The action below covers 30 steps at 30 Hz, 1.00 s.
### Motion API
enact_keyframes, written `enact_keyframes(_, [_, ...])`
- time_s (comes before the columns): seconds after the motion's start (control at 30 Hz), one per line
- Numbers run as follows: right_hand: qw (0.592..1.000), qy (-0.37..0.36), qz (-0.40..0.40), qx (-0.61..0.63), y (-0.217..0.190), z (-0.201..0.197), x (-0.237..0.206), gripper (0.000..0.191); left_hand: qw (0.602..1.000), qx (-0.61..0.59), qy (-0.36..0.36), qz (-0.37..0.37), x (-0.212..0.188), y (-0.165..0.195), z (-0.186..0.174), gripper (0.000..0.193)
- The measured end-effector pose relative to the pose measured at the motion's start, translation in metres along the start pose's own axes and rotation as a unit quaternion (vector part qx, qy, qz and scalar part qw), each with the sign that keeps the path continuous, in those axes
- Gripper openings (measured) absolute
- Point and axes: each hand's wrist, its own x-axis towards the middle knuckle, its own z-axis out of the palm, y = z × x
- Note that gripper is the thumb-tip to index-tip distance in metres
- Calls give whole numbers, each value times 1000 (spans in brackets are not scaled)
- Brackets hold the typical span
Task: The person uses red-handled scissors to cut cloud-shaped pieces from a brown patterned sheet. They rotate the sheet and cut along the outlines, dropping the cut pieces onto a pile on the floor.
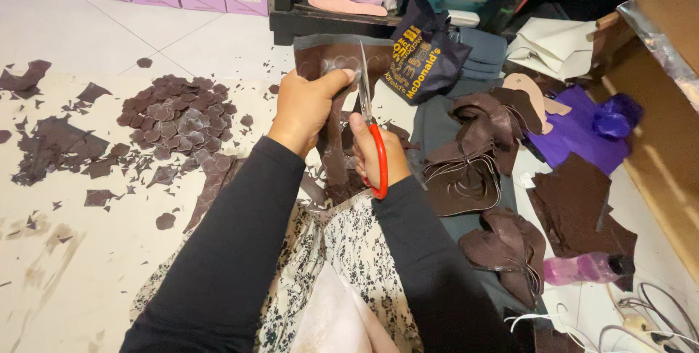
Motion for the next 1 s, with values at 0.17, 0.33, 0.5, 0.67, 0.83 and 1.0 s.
enact_keyframes(0.17, [1000,-21,-22,1,-1,0,-2,52,1000,-19,-4,7,1,0,0,19])
enact_keyframes(0.33, [998,-50,-9,37,-1,-2,-4,51,1000,13,-6,1,-1,0,0,19])
enact_keyframes(0.5, [995,-66,-23,68,-1,-3,-2,51,999,-12,-40,-33,0,-1,1,17])
enact_keyframes(0.67, [997,-40,12,69,-2,-3,-2,52,1000,-5,-22,-20,0,-5,2,16])
enact_keyframes(0.83, [994,-62,-2,90,-2,-2,-2,50,999,-21,-34,-23,1,-6,2,16])
enact_keyframes(1.0, [982,-104,53,150,-3,-2,-2,50,1000,-14,-2,-9,0,-5,2,19])
